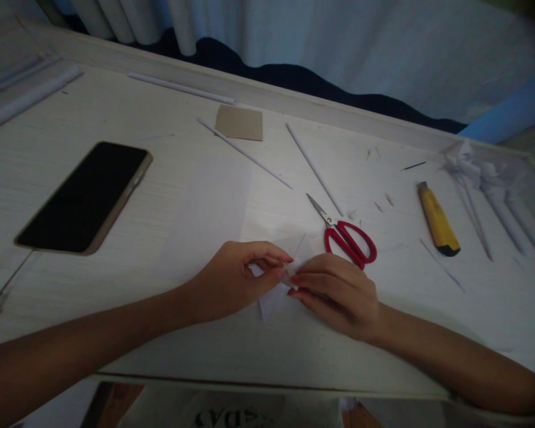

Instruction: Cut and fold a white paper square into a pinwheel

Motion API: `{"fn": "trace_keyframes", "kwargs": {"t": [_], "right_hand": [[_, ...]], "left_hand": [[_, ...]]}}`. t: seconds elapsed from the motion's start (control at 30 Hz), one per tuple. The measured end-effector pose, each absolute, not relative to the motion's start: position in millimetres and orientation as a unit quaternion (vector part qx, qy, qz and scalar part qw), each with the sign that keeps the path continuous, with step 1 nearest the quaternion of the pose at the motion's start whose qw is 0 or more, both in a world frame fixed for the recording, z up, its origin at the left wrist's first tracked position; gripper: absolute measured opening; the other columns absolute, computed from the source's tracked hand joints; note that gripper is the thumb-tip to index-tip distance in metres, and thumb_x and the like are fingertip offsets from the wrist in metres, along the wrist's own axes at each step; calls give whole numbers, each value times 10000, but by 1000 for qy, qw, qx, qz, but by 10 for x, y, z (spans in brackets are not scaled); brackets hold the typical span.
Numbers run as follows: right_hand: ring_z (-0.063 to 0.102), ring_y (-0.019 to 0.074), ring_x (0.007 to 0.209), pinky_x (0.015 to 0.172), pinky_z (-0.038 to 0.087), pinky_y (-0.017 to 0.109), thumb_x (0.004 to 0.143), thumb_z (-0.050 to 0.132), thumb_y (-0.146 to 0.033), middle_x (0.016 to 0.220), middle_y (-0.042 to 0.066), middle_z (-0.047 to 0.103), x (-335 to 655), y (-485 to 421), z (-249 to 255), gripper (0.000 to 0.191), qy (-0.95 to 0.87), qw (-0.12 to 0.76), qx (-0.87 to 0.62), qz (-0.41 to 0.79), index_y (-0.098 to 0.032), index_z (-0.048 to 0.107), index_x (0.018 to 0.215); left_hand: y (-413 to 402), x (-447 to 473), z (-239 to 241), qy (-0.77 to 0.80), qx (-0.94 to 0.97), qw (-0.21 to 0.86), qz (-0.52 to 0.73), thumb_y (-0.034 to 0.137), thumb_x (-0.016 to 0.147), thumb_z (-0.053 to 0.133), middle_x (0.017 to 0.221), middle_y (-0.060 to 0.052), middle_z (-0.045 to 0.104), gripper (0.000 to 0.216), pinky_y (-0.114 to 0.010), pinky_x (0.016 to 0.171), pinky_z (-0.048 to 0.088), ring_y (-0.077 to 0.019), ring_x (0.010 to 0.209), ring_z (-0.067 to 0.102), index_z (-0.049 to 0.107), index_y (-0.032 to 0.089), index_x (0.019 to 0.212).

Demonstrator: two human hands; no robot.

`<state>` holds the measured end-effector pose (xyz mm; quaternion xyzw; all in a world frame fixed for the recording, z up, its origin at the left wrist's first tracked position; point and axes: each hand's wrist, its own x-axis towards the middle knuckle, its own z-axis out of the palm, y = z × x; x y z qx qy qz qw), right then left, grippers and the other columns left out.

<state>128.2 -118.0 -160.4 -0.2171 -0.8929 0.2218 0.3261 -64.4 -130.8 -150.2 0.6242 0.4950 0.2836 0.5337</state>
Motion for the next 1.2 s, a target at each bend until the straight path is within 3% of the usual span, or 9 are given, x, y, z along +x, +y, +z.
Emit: {"fn": "trace_keyframes", "kwargs": {"t": [0.13, 0.67, 1.2], "right_hand": [[573, 153, 736, 615, 489, 305, 720, 613, -136, 805, 67, 629, 1291, -1192, -1592, 166, -887, 337, -240, 208, -137, 588, 884], [585, 151, 721, 591, 495, 291, 741, 586, -121, 796, 58, 634, 1286, -1193, -1552, 143, -898, 347, -214, 163, -146, 597, 881], [597, 169, 700, 570, 521, 293, 718, 595, -95, 737, 70, 656, 1260, -1183, -1476, 96, -922, 337, -171, 91, -114, 622, 808]], "left_hand": [[-1305, -646, -1527, 492, 634, 521, 291, 186, 718, 563, 728, -6, 654, 184, -154, 502, 423, -89, 611, 573, 627, 171, 890], [-1307, -653, -1527, 492, 627, 537, 276, 249, 707, 591, 699, 0, 669, 160, -154, 470, 417, -80, 549, 560, 661, 177, 832], [-1289, -647, -1476, 486, 643, 533, 258, 184, 734, 534, 633, 19, 648, 165, -135, 428, 393, -56, 473, 520, 656, 171, 844]]}}
